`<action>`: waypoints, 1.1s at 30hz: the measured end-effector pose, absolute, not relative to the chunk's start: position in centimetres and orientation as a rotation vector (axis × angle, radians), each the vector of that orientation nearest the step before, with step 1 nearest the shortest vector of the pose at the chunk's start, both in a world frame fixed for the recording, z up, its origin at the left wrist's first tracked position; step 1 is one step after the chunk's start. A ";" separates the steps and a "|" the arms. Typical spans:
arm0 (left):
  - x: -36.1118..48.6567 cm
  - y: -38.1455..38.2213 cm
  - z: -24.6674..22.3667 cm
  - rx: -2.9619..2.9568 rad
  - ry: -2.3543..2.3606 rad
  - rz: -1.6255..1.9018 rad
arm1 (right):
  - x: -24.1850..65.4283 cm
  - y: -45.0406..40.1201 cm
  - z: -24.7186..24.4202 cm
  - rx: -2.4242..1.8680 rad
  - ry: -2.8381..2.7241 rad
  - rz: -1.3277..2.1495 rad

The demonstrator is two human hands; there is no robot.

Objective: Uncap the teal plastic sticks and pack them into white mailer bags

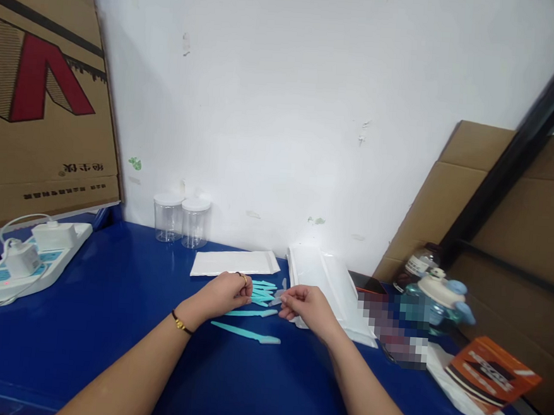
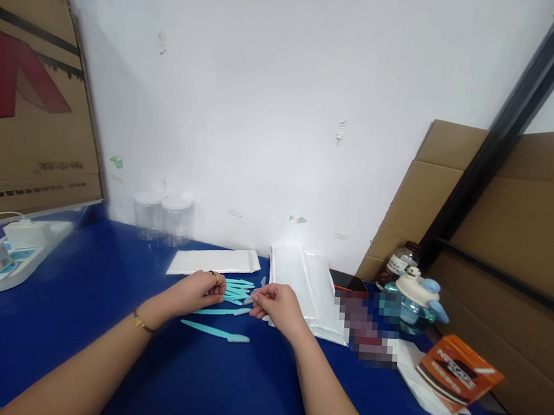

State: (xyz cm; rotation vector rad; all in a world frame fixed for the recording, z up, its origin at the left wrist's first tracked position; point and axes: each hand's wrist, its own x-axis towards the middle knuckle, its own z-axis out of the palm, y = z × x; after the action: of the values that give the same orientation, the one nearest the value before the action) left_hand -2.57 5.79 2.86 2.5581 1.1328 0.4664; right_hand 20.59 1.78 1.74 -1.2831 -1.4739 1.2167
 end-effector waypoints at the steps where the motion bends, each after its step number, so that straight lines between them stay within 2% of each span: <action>1: -2.5 5.8 2.9 2.560 1.125 0.469 | 20.5 1.8 1.7 -1.278 -1.479 1.212; 20: -2.3 5.5 3.3 2.449 1.076 0.450 | 19.5 1.4 1.6 -1.211 -1.531 1.184; 25: -2.2 5.2 2.8 2.369 1.005 0.309 | 19.4 1.2 1.4 -1.318 -1.723 1.197; 27: -2.4 5.1 2.7 2.335 0.979 0.219 | 20.0 1.3 1.4 -1.411 -1.823 1.084; 29: -2.6 5.1 2.7 2.332 0.978 0.188 | 20.5 1.5 1.4 -1.481 -1.888 0.825; 33: -3.0 5.7 2.6 2.489 1.115 0.351 | 20.8 1.8 1.3 -1.412 -2.085 0.363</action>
State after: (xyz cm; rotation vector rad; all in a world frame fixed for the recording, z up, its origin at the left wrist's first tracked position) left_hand -2.98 5.67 2.55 2.4894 1.1147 0.3511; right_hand 20.79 1.82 1.26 -1.4116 -2.0854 0.3629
